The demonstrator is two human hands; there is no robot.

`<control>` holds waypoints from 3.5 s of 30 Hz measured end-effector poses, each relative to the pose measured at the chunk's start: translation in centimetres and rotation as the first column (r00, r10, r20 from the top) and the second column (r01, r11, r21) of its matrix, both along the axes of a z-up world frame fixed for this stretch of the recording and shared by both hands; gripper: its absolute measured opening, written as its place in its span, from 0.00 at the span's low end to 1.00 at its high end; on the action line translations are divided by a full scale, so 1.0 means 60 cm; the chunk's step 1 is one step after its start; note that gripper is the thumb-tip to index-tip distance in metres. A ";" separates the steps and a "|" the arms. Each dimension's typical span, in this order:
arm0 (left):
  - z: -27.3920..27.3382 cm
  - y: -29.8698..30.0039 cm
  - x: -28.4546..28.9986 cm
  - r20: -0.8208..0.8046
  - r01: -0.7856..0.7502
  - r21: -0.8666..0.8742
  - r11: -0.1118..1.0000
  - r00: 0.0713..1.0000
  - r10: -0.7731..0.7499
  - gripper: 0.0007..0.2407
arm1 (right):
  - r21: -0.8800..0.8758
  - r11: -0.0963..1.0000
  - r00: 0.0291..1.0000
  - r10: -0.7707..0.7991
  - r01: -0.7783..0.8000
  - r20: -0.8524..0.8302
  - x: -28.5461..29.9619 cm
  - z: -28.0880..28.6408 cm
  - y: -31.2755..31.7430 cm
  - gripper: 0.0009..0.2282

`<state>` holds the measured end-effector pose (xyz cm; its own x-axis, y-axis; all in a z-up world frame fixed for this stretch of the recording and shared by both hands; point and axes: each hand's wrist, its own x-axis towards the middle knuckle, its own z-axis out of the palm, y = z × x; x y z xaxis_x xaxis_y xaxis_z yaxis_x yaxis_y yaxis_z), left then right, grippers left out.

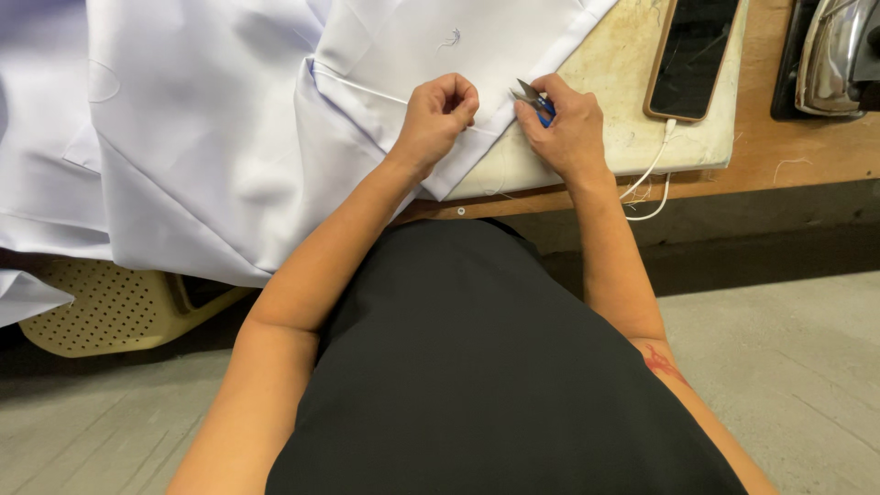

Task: The person uses a seam ripper to trim loose threads from a white garment laid on a worktable. They repeatedly lift and reposition the fabric to access different seams and edges, removing small thread ends throughout the clip.

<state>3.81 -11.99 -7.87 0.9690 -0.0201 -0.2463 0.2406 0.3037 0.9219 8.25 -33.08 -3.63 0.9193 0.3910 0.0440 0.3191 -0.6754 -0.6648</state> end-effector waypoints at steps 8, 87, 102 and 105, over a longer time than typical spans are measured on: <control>0.087 -0.014 -0.050 0.030 0.768 0.275 0.578 0.595 -0.804 0.10 | -0.007 1.000 0.999 -0.010 0.009 -0.052 0.009 -0.006 -0.014 0.11; 0.225 0.350 -0.285 0.662 -0.740 0.671 -0.038 0.575 0.481 0.07 | -0.472 0.853 0.912 -0.013 0.224 0.409 0.345 -0.118 -0.031 0.13; 0.213 0.482 -0.358 0.598 -0.718 0.668 -0.195 0.363 0.715 0.06 | -0.480 0.875 0.932 0.117 0.067 0.343 0.364 -0.132 -0.055 0.10; 0.125 0.363 -0.273 0.628 -0.659 0.751 -0.029 0.701 0.339 0.10 | -0.487 0.870 0.924 0.119 0.080 0.363 0.356 -0.132 -0.055 0.10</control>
<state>-12.59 9.81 -0.38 0.6248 0.5610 0.5430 0.2198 -0.7938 0.5671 29.60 -36.39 -11.53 0.8644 0.4702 0.1783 0.4894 -0.8681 -0.0832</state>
